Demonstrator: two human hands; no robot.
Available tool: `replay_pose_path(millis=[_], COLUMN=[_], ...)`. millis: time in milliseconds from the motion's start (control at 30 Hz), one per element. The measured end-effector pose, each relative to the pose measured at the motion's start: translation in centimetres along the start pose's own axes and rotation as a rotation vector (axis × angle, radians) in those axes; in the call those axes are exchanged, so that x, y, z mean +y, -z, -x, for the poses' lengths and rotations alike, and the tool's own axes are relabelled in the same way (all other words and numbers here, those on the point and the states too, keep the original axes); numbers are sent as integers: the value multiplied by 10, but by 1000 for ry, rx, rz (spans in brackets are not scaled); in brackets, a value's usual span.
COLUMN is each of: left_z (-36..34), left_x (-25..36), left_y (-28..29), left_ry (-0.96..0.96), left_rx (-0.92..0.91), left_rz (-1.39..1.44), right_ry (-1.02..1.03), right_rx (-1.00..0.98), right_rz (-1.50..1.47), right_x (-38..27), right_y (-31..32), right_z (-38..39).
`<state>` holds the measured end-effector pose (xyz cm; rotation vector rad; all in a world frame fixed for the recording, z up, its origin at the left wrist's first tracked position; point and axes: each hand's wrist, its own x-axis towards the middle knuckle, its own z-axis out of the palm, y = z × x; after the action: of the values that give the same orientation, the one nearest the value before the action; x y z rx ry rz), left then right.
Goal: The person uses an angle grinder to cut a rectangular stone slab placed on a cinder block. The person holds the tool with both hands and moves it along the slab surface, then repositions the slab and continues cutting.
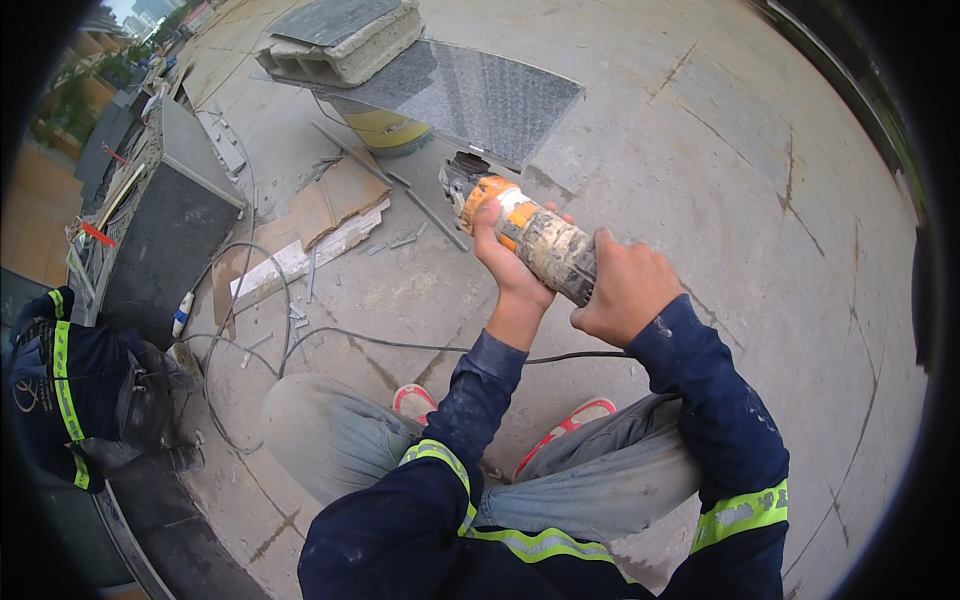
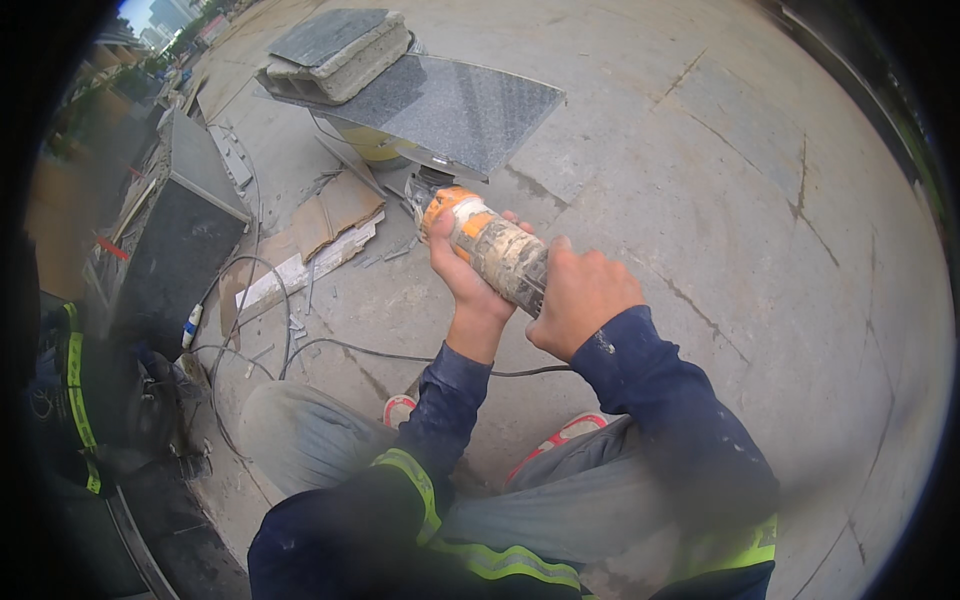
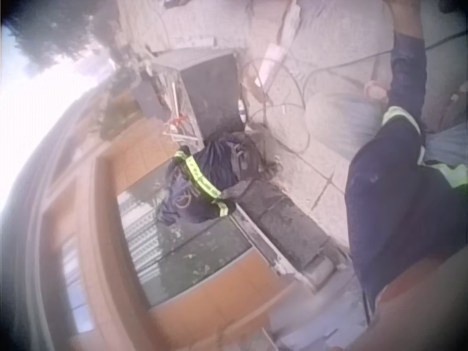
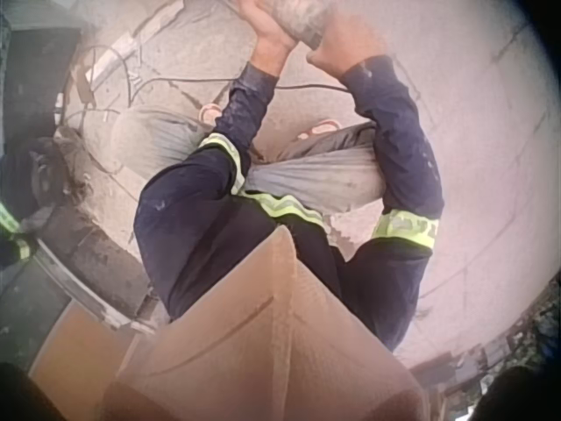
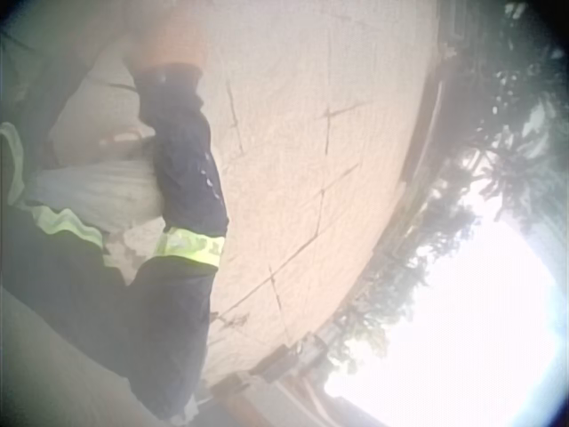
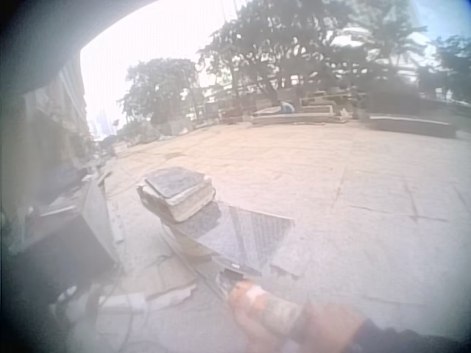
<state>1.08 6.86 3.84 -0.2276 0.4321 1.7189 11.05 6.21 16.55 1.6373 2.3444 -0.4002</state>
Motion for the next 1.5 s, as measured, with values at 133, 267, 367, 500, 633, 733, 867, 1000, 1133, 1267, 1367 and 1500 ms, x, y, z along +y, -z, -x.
replay_pose_path(millis=[133, 267, 367, 500, 633, 733, 867, 1000, 1133, 1267, 1367, 1500], left_z=[-3, -7, -11, -15, -18, -17, -16, -14, -11, -8, -6, -5], left_x=[1, 1, 1, 0, 1, 1, 0, 0, 0, 0, 0, 0], left_y=[2, 6, 9, 13, 14, 14, 12, 11, 9, 6, 4, 3], left_ry=[3, 4, 0, 4, 12, 0, 1, 13, 7, 15, 18, 16], left_rx=[-25, -18, -54, -36, -22, -34, -31, -40, -23, 7, 8, 10], left_rz=[7, 8, 11, 7, 9, -2, 14, 29, 20, 26, 33, 29], right_ry=[-5, 6, 20, 17, 5, -3, 9, 0, -2, 4, 16, 7], right_rx=[-8, 4, 28, 22, 2, 0, 12, 7, 11, 17, 23, 12], right_rz=[-13, -16, -26, -26, -14, -6, -1, -5, -2, 0, -2, 5], right_x=[0, 3, 4, 4, 1, 0, 0, 1, 0, 0, 0, 0], right_y=[-3, -8, -13, -16, -15, -14, -13, -11, -9, -7, -6, -4], right_z=[-3, -6, -9, -11, -13, -12, -12, -9, -6, -5, -4, -3])
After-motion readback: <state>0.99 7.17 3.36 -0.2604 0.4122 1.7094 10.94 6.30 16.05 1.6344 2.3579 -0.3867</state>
